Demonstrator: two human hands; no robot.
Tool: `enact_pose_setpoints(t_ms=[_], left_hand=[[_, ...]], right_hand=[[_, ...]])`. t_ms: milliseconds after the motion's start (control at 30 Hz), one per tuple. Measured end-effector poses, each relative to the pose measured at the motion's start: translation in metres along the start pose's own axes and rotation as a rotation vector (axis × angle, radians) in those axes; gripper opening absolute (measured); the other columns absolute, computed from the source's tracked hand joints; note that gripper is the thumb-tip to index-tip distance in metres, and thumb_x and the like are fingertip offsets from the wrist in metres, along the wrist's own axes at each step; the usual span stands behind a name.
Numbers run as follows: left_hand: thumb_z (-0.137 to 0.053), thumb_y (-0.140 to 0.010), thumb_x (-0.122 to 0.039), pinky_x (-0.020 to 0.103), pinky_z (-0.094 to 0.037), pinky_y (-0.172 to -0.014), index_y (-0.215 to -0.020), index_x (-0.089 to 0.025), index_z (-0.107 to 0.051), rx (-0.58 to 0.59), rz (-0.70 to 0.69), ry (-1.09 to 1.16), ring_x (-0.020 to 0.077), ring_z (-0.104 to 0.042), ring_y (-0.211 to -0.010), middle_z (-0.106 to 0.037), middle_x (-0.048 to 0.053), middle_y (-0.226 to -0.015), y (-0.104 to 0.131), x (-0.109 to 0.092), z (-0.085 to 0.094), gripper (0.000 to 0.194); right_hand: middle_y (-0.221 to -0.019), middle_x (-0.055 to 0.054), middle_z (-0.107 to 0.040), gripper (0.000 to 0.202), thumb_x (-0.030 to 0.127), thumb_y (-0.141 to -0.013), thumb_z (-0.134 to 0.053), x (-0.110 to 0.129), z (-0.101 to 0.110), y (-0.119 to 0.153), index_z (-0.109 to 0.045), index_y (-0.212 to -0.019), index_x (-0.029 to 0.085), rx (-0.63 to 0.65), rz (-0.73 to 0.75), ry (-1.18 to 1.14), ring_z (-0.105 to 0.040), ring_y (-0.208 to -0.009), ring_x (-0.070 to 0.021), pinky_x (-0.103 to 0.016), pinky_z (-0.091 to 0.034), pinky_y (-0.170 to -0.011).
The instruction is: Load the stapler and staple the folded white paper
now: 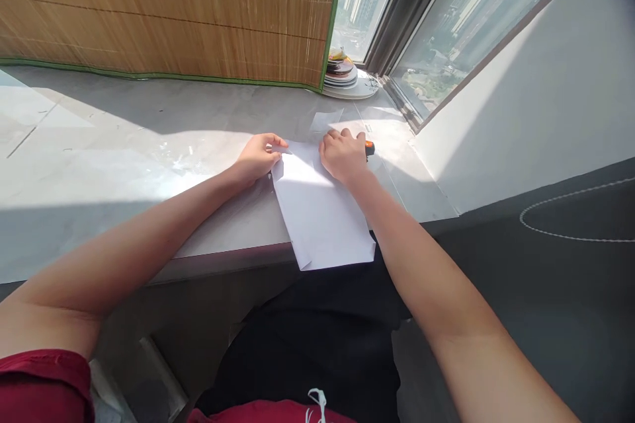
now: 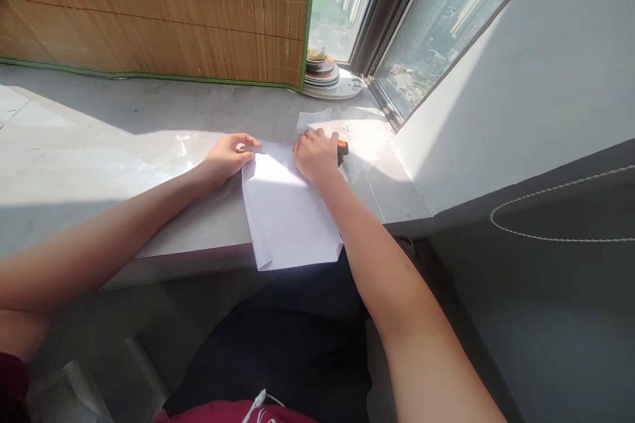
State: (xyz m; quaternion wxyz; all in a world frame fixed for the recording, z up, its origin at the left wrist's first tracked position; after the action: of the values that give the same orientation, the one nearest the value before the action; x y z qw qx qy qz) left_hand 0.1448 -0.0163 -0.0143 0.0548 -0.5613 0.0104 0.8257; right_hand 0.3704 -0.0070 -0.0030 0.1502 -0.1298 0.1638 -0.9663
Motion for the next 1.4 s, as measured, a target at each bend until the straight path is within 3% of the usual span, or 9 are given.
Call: enact_pose_setpoints(t_ms=[233, 400, 567, 667, 867, 967, 1067, 1267, 1400], left_hand=[[-0.069, -0.071, -0.016, 0.036, -0.058, -0.075, -0.097, -0.024, -0.075, -0.001, 0.012, -0.017, 0.0231, -0.068, -0.086, -0.077, 0.009, -0.106, 0.0, -0.003, 0.002, 0.028], [-0.068, -0.073, -0.014, 0.036, -0.059, -0.082, -0.095, -0.022, -0.074, -0.008, 0.022, -0.045, 0.023, -0.068, -0.088, -0.077, 0.009, -0.109, 0.002, -0.007, 0.004, 0.025], [-0.066, -0.074, -0.011, 0.036, -0.059, -0.084, -0.097, -0.022, -0.073, 0.002, 0.026, -0.051, 0.0224, -0.069, -0.09, -0.076, 0.009, -0.117, 0.002, -0.006, 0.002, 0.027], [-0.064, -0.077, -0.011, 0.037, -0.06, -0.087, -0.099, -0.023, -0.073, 0.008, 0.006, -0.086, 0.0216, -0.069, -0.091, -0.075, 0.009, -0.122, 0.002, -0.005, 0.002, 0.026], [-0.068, -0.084, -0.019, 0.047, -0.057, -0.106, -0.104, -0.024, -0.076, -0.045, -0.229, -0.431, 0.0294, -0.065, -0.112, -0.066, 0.01, -0.12, -0.002, -0.017, 0.011, 0.022], [-0.073, -0.085, -0.025, 0.053, -0.054, -0.11, -0.105, -0.024, -0.077, -0.037, -0.258, -0.553, 0.0345, -0.062, -0.12, -0.063, 0.011, -0.12, -0.008, -0.017, 0.016, 0.02], [-0.075, -0.088, -0.032, 0.054, -0.053, -0.109, -0.102, -0.022, -0.076, -0.022, -0.2, -0.614, 0.037, -0.062, -0.119, -0.062, 0.013, -0.117, -0.016, -0.009, 0.02, 0.017], [-0.074, -0.09, -0.035, 0.052, -0.052, -0.108, -0.104, -0.022, -0.071, -0.036, -0.17, -0.662, 0.0364, -0.063, -0.117, -0.062, 0.012, -0.113, -0.022, -0.005, 0.024, 0.019], [-0.072, -0.09, -0.036, 0.051, -0.053, -0.106, -0.107, -0.022, -0.072, -0.02, -0.164, -0.658, 0.0363, -0.063, -0.117, -0.061, 0.011, -0.113, -0.023, -0.004, 0.025, 0.022]], right_hand=[[-0.137, -0.015, -0.072, 0.049, 0.057, -0.11, -0.05, -0.023, 0.034, -0.003, -0.067, -0.145, 0.028, -0.13, -0.144, -0.217, -0.061, -0.128, -0.0358, -0.053, -0.046, -0.107], [-0.111, -0.009, -0.08, 0.028, 0.039, -0.091, -0.074, -0.058, 0.04, 0.011, -0.077, -0.115, 0.026, -0.026, -0.132, -0.347, -0.07, -0.106, -0.0306, -0.045, -0.052, -0.097], [-0.109, -0.012, -0.08, 0.025, 0.033, -0.091, -0.063, -0.1, 0.043, 0.018, -0.074, -0.111, 0.023, -0.258, -0.335, -0.351, -0.07, -0.103, -0.0304, -0.044, -0.053, -0.096], [-0.108, -0.012, -0.08, 0.022, 0.032, -0.088, -0.064, -0.114, 0.041, 0.021, -0.073, -0.106, 0.023, -0.295, -0.406, -0.314, -0.069, -0.104, -0.0318, -0.046, -0.054, -0.097], [-0.107, -0.01, -0.078, 0.028, 0.022, -0.079, -0.07, -0.12, 0.04, 0.025, -0.073, -0.107, 0.022, -0.272, -0.482, -0.265, -0.07, -0.103, -0.0322, -0.046, -0.056, -0.096], [-0.107, -0.011, -0.078, 0.027, 0.019, -0.082, -0.068, -0.107, 0.05, 0.025, -0.074, -0.108, 0.021, -0.337, -0.489, -0.294, -0.071, -0.104, -0.0321, -0.047, -0.056, -0.097], [-0.106, -0.01, -0.079, 0.027, 0.023, -0.084, -0.069, -0.073, 0.06, 0.021, -0.075, -0.111, 0.02, -0.364, -0.371, -0.4, -0.07, -0.099, -0.0283, -0.044, -0.056, -0.093], [-0.093, -0.001, -0.078, 0.023, 0.03, -0.08, -0.084, 0.027, 0.044, 0.018, -0.076, -0.1, 0.023, 0.021, 0.032, -0.601, -0.068, -0.086, -0.0204, -0.035, -0.053, -0.085], [-0.094, -0.001, -0.078, 0.021, 0.024, -0.081, -0.083, 0.061, 0.029, 0.024, -0.074, -0.1, 0.025, 0.152, 0.098, -0.488, -0.069, -0.087, -0.0212, -0.033, -0.048, -0.08]])
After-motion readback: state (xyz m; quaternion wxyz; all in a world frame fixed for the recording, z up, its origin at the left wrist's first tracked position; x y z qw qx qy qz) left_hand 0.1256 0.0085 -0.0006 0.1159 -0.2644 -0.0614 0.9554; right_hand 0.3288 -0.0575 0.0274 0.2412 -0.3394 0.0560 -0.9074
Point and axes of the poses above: each hand's wrist, its own y-axis away from the middle knuckle, its own z-axis out of the back of the hand, x = y × z, the point moved 5 cm from there along -y, towards the middle knuckle
